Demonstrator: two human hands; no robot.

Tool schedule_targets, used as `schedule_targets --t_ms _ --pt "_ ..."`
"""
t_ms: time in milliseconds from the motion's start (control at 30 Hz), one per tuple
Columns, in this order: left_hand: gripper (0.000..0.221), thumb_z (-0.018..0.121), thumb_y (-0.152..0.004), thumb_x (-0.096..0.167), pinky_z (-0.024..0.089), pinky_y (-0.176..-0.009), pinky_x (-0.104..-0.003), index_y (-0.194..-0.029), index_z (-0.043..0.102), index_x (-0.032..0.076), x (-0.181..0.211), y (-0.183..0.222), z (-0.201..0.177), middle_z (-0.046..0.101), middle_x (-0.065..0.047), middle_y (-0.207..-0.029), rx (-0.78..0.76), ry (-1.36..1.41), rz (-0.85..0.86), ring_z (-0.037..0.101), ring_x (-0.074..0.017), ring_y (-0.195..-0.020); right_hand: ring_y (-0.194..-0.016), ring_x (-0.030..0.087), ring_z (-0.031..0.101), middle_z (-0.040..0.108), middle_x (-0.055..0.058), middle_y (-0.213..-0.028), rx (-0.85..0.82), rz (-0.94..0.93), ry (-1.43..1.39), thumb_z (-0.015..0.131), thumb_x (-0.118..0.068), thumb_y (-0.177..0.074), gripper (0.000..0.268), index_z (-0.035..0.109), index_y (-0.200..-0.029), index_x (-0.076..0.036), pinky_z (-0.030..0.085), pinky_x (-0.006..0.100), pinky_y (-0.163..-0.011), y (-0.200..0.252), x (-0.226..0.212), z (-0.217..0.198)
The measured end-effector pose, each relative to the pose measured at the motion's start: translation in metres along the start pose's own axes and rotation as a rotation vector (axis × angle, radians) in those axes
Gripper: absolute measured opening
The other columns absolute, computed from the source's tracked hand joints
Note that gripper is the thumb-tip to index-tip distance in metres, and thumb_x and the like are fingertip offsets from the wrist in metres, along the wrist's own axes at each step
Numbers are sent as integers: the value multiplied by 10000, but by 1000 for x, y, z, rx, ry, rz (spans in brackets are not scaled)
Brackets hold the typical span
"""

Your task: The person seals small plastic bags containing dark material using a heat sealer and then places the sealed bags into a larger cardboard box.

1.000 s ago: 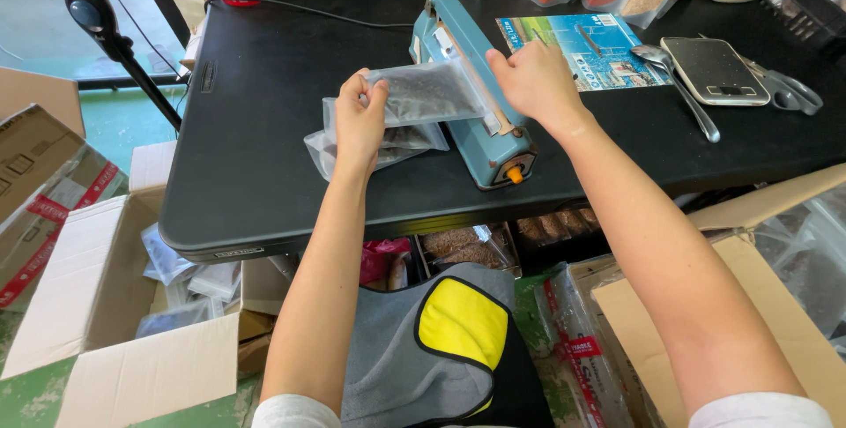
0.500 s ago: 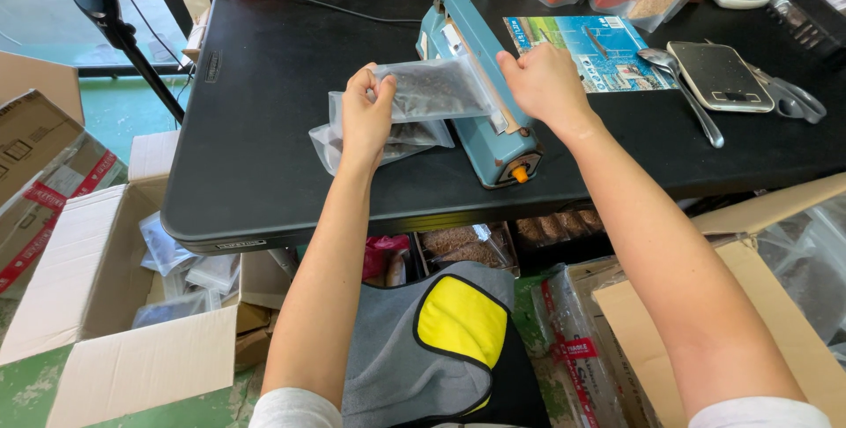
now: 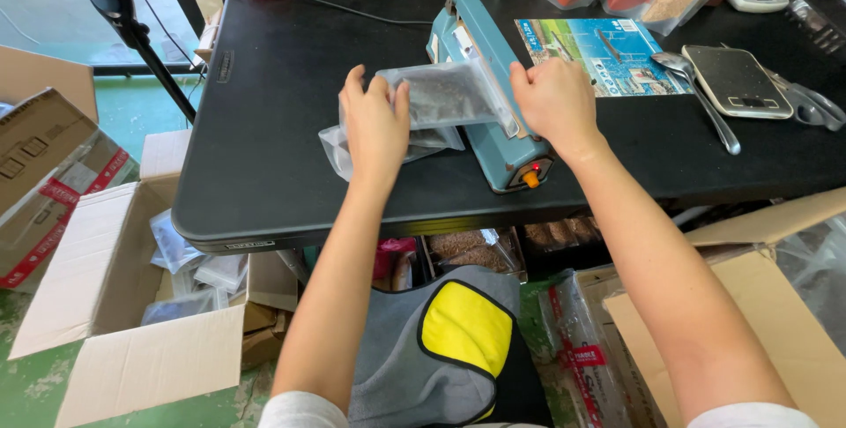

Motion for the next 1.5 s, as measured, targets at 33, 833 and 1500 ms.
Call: schedule_targets --t_ms 33,833,1500 --pt "292 674 -1009 257 463 -1067 -560 -832 595 38 -4 4 6 512 -274 -1402 4 -4 2 537 -447 -1317 -594 481 619 480 158 -443 2 -3 -5 602 -423 -1004 597 572 -465 -168 498 476 -550 2 0 0" --pt "304 706 -968 410 487 -743 -451 -771 690 178 -42 9 9 605 32 -629 -120 4 -239 649 -271 -756 -404 349 486 345 72 -362 229 -109 -112 588 -295 -1003 593 490 -434 -162 372 337 -471 15 -2 -10" --pt "240 777 -884 420 479 -690 -340 -801 786 195 -159 2 -102 721 40 -658 164 -11 -174 682 -130 -659 -977 351 550 617 138 -940 623 -917 411 789 -226 -978 203 774 -889 -45 455 488 -1072 30 -133 -72"
Point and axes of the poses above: each hand's wrist, its own y-axis away from the middle knuckle, its own z-axis out of the palm, x = y × z, the point moved 6 cm from there along -y, towards the middle knuckle
